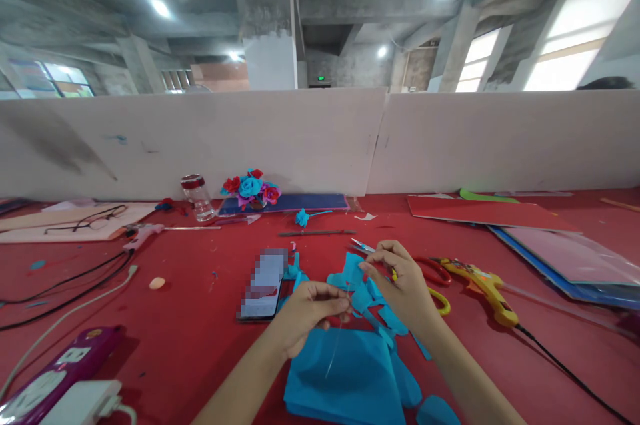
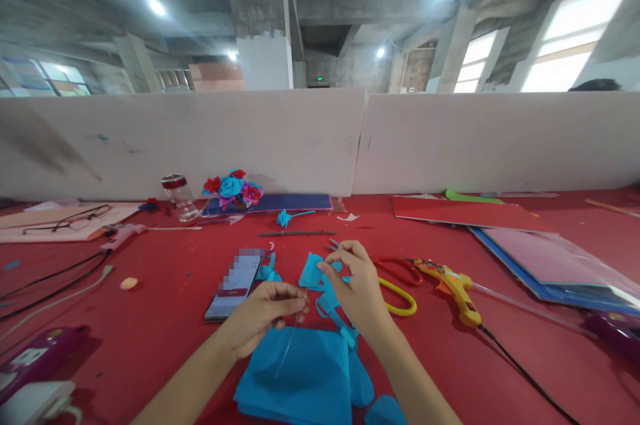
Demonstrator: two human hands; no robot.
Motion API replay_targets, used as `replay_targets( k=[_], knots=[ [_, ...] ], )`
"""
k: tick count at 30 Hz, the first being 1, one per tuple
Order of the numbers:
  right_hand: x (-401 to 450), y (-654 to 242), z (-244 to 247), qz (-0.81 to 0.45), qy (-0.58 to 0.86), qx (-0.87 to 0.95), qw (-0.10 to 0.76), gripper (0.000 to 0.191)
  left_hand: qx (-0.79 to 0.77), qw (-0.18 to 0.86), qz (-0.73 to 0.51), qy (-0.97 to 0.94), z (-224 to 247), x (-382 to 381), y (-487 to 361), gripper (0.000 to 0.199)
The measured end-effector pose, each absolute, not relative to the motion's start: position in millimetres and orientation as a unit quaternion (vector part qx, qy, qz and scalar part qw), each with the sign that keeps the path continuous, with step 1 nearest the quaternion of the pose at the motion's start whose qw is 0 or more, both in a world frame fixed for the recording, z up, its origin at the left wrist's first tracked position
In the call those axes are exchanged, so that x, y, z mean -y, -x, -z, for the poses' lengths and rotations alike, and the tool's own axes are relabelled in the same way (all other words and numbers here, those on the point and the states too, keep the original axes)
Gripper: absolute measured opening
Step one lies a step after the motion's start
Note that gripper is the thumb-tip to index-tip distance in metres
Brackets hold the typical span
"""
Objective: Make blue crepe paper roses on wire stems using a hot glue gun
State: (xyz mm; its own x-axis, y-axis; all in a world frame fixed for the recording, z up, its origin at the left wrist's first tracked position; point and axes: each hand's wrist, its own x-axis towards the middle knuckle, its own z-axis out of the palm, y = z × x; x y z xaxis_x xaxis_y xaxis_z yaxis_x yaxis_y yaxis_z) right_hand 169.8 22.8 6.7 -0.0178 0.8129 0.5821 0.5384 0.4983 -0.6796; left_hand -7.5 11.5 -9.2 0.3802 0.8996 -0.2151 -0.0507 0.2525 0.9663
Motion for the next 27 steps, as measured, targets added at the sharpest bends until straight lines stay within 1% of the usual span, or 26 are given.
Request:
replay_targets(
  k=[5, 10, 19, 23, 27],
  knots=[
    [-22.3, -170.5, -6.4, -0.136, 0.471, 0.696, 0.525, 0.013, -0.403, 0.709, -0.353, -0.458, 7.0, -10.6, 9.3, 0.02],
    [-22.7, -170.8, -5.8, -0.143, 0.47, 0.693, 0.527, 0.013, -0.377, 0.751, -0.346, -0.417, 8.8, -12.3, 10.8, 0.02],
    [-20.8, -169.8, -10.0, -0.118, 0.457, 0.694, 0.544, 0.014, -0.361, 0.769, -0.346, -0.399, 10.6, -13.5, 11.8, 0.017],
    [-19.2, -169.4, -10.9, -0.119, 0.443, 0.711, 0.533, 0.007, -0.356, 0.78, -0.345, -0.383, 8.5, -13.3, 12.2, 0.018],
    [-17.2, -168.9, -10.7, -0.12, 0.43, 0.726, 0.522, 0.004, -0.353, 0.784, -0.347, -0.375, 8.6, -13.8, 11.9, 0.018]
  ],
)
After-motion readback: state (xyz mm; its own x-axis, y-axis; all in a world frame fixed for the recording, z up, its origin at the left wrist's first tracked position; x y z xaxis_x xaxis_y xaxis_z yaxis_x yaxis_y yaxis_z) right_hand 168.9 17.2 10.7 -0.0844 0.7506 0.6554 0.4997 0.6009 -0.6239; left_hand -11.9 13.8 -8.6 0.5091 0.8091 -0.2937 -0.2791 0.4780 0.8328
